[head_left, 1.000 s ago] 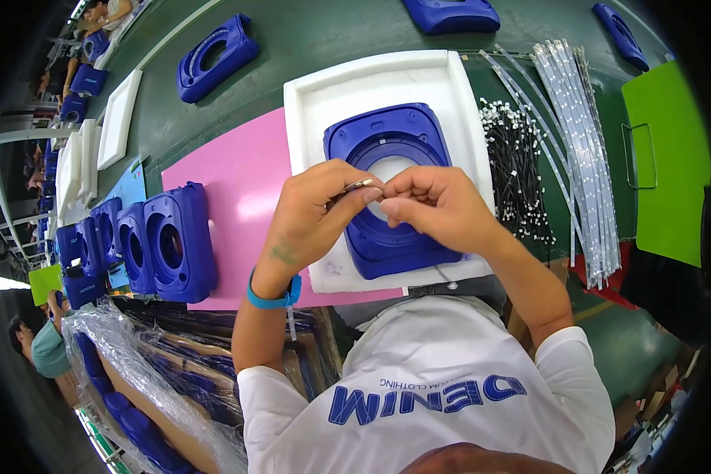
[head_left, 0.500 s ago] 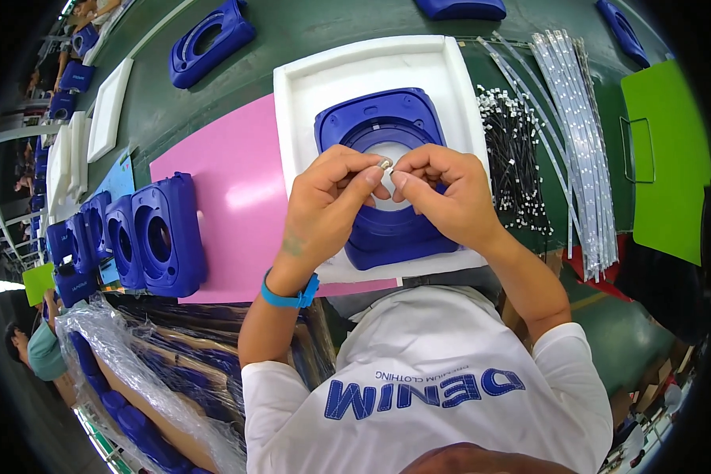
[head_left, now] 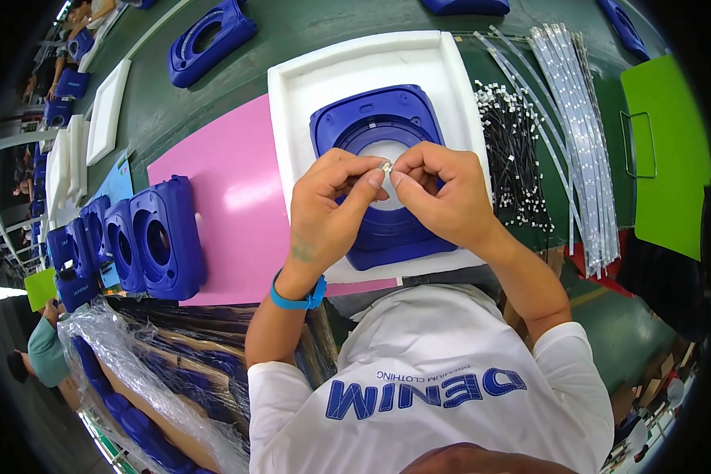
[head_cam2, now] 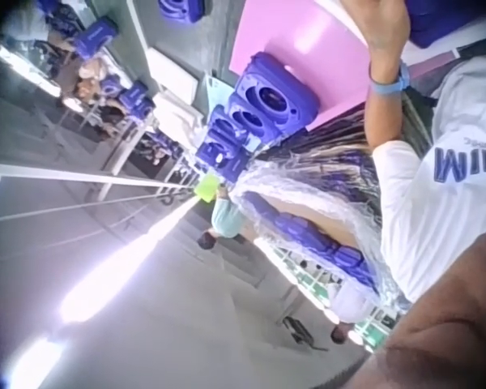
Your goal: Assembling circular lenses and seals into blue plastic housings at a factory workstation.
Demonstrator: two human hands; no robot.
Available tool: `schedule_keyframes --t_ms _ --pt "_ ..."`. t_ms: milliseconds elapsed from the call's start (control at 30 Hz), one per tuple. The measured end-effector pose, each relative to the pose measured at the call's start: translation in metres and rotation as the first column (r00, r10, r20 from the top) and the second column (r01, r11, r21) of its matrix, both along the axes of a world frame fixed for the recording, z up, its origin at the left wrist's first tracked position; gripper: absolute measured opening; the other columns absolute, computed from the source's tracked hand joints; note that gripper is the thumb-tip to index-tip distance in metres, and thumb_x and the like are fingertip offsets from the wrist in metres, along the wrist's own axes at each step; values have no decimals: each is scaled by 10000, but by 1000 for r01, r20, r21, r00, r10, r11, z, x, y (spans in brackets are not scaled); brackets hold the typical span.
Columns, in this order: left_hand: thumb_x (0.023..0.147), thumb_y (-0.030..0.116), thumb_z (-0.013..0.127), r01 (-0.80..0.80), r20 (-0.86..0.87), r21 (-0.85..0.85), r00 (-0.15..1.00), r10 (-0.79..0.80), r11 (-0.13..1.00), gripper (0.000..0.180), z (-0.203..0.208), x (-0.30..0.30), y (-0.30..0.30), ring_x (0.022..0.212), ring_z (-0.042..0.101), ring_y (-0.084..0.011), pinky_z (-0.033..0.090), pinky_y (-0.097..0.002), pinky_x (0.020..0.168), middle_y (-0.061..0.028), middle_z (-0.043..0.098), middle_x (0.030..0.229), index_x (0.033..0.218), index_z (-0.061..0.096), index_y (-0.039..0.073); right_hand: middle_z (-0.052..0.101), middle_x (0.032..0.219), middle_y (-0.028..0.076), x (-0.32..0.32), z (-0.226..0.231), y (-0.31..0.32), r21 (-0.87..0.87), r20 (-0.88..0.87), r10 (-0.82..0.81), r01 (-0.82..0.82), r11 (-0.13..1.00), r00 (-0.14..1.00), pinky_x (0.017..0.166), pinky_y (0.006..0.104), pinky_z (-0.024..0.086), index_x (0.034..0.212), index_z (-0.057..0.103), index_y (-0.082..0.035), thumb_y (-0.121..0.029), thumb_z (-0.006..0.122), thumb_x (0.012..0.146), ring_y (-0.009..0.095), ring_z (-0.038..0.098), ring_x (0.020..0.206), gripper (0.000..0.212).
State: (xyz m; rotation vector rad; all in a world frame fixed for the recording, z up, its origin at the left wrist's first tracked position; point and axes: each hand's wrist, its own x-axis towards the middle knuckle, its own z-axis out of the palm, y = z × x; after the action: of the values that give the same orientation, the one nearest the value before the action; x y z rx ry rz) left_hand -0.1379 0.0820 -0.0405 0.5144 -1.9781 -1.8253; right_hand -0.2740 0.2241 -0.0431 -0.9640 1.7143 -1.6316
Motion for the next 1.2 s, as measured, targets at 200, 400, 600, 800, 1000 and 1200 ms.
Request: schedule_keyframes --t_ms 200,400,600,800,1000,1200 --pt "1029 14 710 5 -2 145 1000 -5 989 183 1 0 -2 912 741 -151 605 -265 789 -84 681 1074 1188 750 -66 653 730 -30 -2 -4 -1 -37 104 27 -23 999 994 525 198 367 956 715 8 -46 724 972 -1 498 612 57" --pt "1037 18 710 102 -1 117 995 -103 988 175 2 3 -8 932 670 -98 564 -239 791 -64 662 1085 1199 709 -46 741 792 42 -26 1 -1 -66 666 247 -274 959 704 569 224 493 956 727 21 -122 753 996 61 668 671 151" --pt "1054 75 716 90 65 260 992 -110 961 164 3 3 -12 892 627 -40 495 -198 762 -8 675 1021 1183 671 -14 754 820 118 -11 -8 -1 -180 -581 -51 -68 981 812 643 364 568 1000 748 -8 -61 798 896 256 735 701 127" --pt "1053 93 724 37 118 232 991 -66 972 163 5 -1 -6 901 648 -45 504 -201 785 -14 707 1024 1173 679 -8 766 841 118 -3 -4 0 -46 -405 19 -41 998 914 676 326 579 994 767 4 -44 783 897 215 738 720 109" --pt "1050 88 726 62 124 240 988 -94 969 197 2 1 -9 950 673 -79 541 -227 850 -48 725 1115 1208 699 -27 765 840 55 -5 -5 -1 35 68 71 -73 997 995 667 245 544 1008 770 29 -75 751 956 66 674 736 117" --pt "1052 41 692 59 17 48 998 -60 997 224 3 2 -9 909 662 -105 545 -233 795 -49 677 1068 1255 760 -25 718 788 8 -5 -4 -5 -19 71 20 -18 1000 997 602 216 477 970 755 26 -74 749 963 27 599 687 100"
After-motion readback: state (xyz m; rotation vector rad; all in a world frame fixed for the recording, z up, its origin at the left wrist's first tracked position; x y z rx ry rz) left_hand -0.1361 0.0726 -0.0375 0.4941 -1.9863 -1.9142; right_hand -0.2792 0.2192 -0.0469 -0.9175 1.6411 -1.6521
